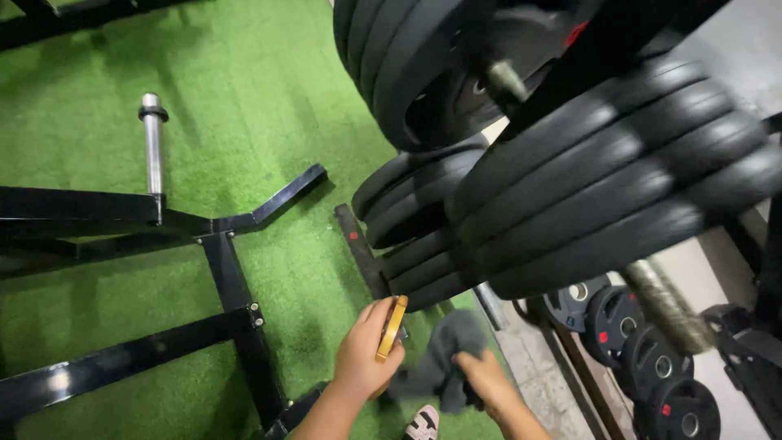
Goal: Cleaning and wiping down weight plates on a gym machine using a spray bottle and cloth.
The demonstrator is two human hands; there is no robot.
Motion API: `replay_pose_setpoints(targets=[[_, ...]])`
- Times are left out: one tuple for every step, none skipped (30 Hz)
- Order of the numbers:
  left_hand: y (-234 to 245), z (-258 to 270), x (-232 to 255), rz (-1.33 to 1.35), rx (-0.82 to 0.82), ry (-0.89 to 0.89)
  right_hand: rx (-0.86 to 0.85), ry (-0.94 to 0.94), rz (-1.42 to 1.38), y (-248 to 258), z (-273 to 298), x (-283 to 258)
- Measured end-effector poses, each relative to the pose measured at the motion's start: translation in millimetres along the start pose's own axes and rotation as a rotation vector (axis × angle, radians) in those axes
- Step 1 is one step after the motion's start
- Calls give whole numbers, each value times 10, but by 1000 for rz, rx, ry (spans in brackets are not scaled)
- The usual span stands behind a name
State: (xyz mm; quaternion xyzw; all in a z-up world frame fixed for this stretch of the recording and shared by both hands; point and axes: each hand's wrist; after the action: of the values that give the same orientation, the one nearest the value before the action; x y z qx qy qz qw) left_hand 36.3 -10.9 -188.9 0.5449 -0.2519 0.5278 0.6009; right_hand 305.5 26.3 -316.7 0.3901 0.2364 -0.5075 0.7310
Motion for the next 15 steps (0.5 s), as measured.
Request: replay_pose_setpoints(targets=[[22, -37, -115, 3, -7, 3, 4, -6, 2, -62, -134, 229], [42, -86, -226, -17, 29, -98, -58, 96, 53, -122, -285, 448], [56, -134, -337, -36, 63, -198, -124, 197, 105, -175, -437, 670], [75, -185, -394, -33, 59, -199, -120, 194, 106, -224, -459, 650], [89, -234, -449, -63, 32, -163, -50, 284, 179, -267, -480, 632], [106, -282, -500, -93, 5, -128, 20, 374, 251, -312, -500, 612], [83, -347, -596, -92, 0, -131, 25, 372, 251, -350, -414, 399], [51, -406, -687, -128, -67, -84, 82, 304, 263, -381, -321, 197], [14, -459, -773, -166, -134, -39, 139, 235, 273, -403, -225, -5], [-35, -518, -793, -165, -142, -43, 148, 231, 271, -332, -301, 137], [-86, -570, -807, -190, -161, -22, 137, 260, 141, -256, -370, 280], [-142, -598, -822, -216, -181, 4, 125, 284, 11, -172, -415, 438], [-245, -633, -869, -215, -191, 4, 132, 277, 11, -119, -377, 484], [-336, -697, -897, -241, -194, -16, 144, 338, -59, -73, -370, 500], [-428, -755, -917, -265, -196, -36, 156, 398, -129, -21, -354, 512]])
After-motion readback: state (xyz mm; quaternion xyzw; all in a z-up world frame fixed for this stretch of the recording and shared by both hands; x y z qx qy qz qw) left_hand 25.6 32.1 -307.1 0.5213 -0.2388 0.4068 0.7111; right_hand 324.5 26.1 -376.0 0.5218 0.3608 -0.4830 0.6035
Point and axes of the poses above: each hand's wrist, its own z-axis away from the middle knuckle, its own y-axis out of the back of the hand, x = y × z, and after that the axes turned 14 degrees about y, right-handed
